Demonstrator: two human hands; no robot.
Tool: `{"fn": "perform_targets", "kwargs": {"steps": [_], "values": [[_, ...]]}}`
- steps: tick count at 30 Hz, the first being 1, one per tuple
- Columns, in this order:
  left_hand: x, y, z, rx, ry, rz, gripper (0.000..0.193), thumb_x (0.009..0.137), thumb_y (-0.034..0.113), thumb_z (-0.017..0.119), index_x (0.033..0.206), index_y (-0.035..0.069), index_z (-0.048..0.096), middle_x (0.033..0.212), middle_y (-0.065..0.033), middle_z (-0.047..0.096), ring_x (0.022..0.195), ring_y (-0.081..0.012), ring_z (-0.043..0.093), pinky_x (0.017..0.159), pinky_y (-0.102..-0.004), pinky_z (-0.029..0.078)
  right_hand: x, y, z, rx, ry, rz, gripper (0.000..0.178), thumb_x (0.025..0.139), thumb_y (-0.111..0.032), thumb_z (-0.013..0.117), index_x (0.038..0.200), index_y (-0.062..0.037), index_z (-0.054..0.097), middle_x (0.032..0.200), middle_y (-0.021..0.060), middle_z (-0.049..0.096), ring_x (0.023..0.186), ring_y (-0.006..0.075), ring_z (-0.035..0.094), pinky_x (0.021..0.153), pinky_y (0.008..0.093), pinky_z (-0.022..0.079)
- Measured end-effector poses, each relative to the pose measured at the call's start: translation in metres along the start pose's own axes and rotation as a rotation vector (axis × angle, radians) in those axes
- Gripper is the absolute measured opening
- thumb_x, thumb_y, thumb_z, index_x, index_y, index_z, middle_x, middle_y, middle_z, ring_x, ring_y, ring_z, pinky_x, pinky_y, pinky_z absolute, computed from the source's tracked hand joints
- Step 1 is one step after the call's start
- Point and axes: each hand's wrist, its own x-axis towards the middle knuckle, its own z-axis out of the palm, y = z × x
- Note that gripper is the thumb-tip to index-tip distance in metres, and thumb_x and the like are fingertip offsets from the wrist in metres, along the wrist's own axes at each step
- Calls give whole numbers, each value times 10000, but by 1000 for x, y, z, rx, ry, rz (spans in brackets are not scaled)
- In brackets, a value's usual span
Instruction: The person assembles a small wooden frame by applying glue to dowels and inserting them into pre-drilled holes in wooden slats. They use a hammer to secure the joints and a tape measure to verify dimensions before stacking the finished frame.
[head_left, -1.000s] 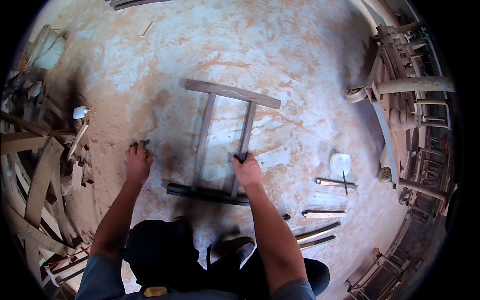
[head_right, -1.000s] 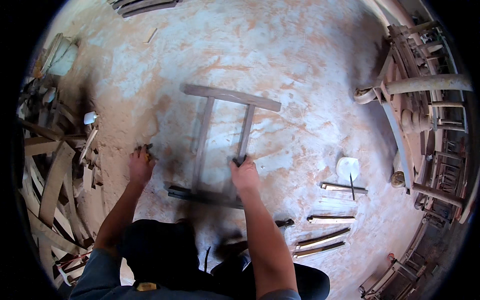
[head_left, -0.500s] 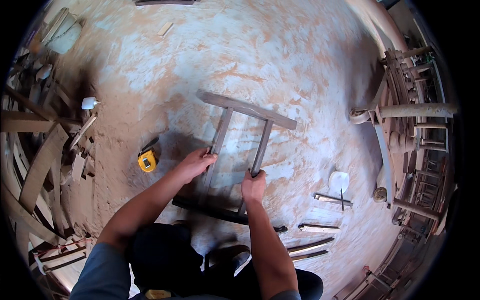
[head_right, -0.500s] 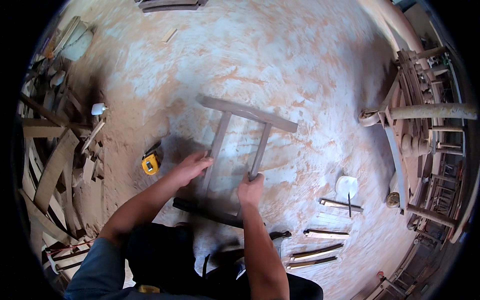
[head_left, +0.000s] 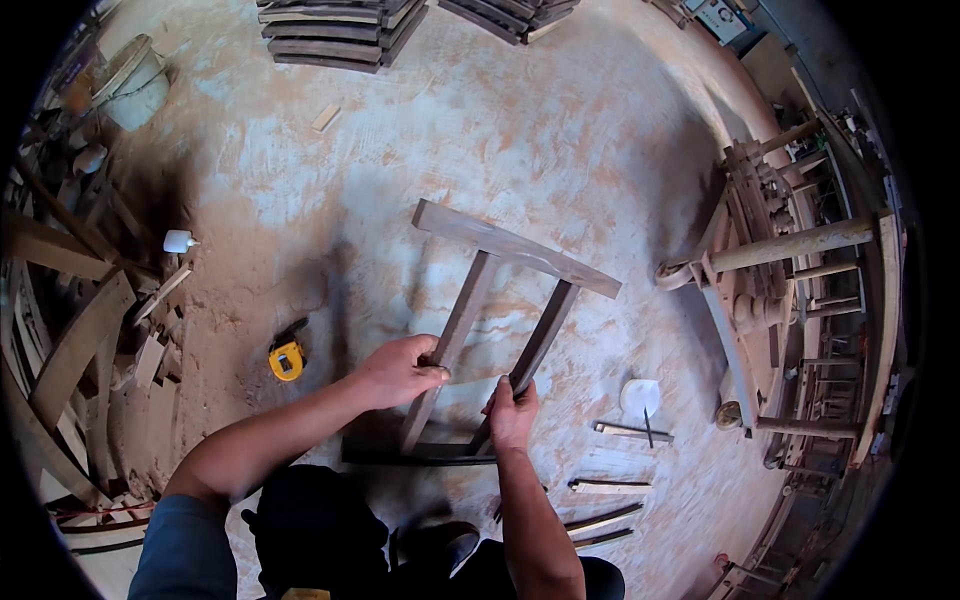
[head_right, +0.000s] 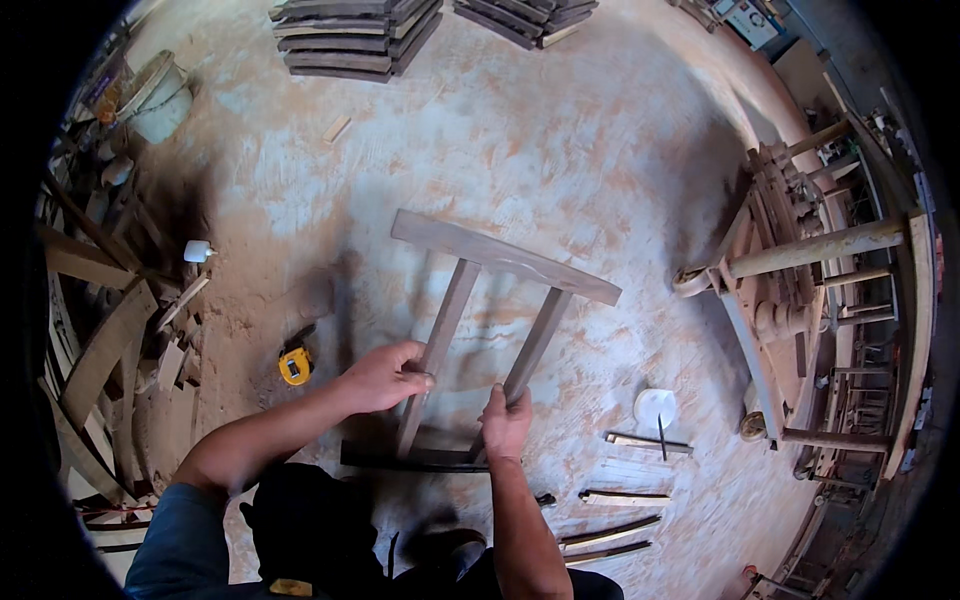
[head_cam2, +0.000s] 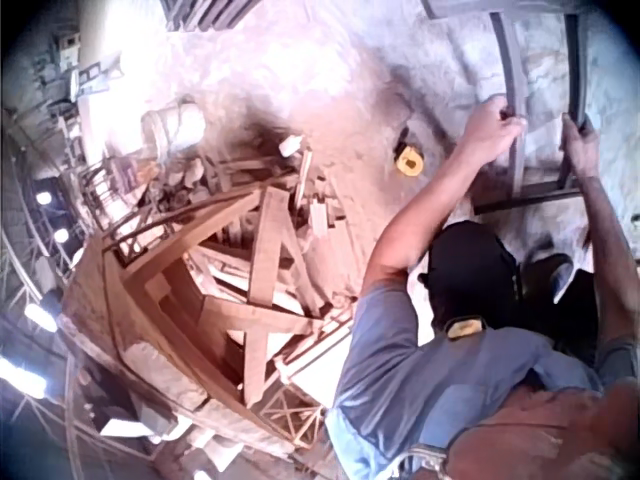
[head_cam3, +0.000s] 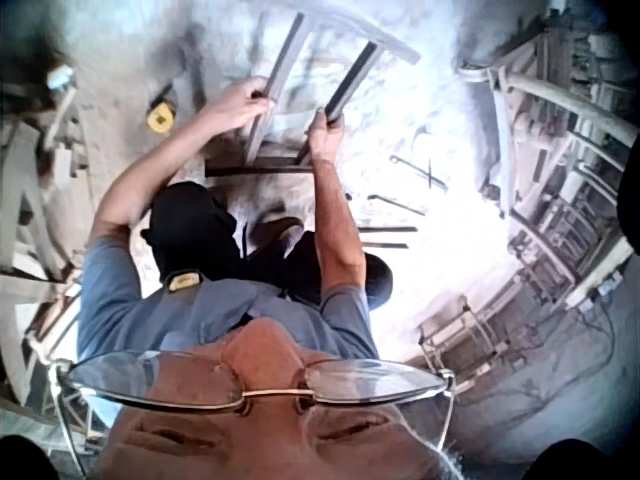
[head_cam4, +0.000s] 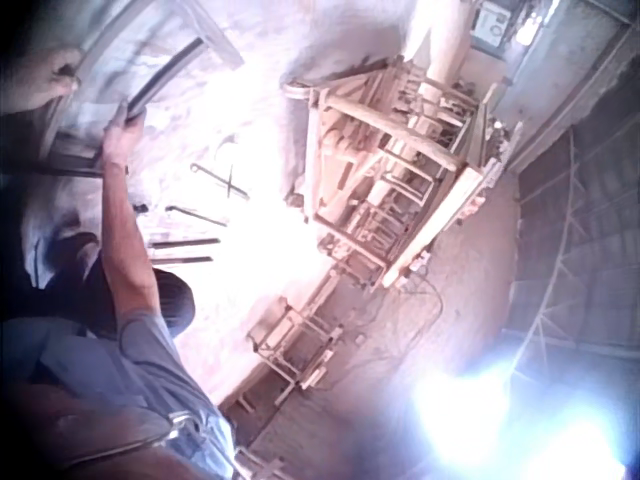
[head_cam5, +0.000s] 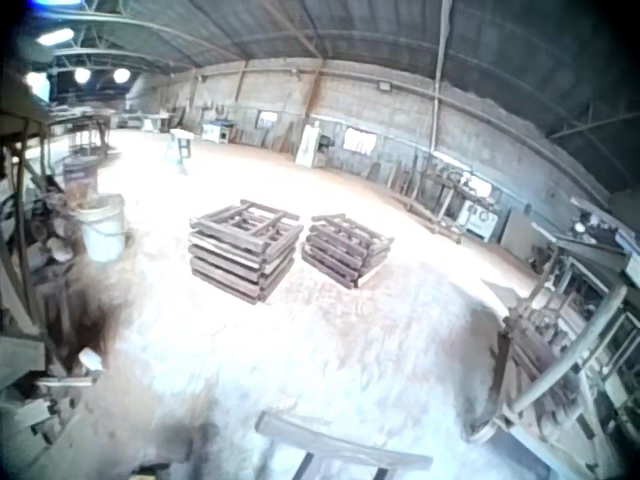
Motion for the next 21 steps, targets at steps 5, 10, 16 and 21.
{"fn": "perform_targets", "kwargs": {"steps": [5, 10, 16, 21], "values": [[-4, 48, -3, 190, -49, -6, 293, 847, 217, 689, 1045, 11, 626, 908, -130, 691, 848, -207, 664, 748, -351, 506, 6, -18, -4, 84, -19, -41, 141, 934, -157, 571, 939, -36, 500, 596, 30, 523, 450, 118, 499, 438, 285, 443], [-3, 67, 7, 255, -33, 95, 300, 836, 235, 691, 1030, 14, 630, 906, -155, 688, 820, -259, 671, 727, -373, 506, 13, -21, -9, 173, 0, -51, 129, 941, -138, 561, 885, -40, 499, 593, 61, 524, 429, 156, 502, 401, 306, 455], [-3, 78, 18, 347, 18, 228, 303, 816, 241, 700, 997, 8, 629, 877, -191, 662, 821, -348, 653, 713, -416, 500, 17, -22, -14, 250, -12, -25, 137, 935, -151, 574, 887, -43, 505, 639, 66, 544, 465, 167, 526, 422, 321, 469], [-6, 89, 25, 393, 31, 271, 313, 803, 256, 714, 917, -8, 592, 833, -201, 630, 795, -390, 619, 690, -451, 481, 22, -17, -19, 312, -6, 24, 135, 938, -156, 578, 891, -39, 529, 671, 78, 559, 491, 185, 549, 420, 338, 494]]}}
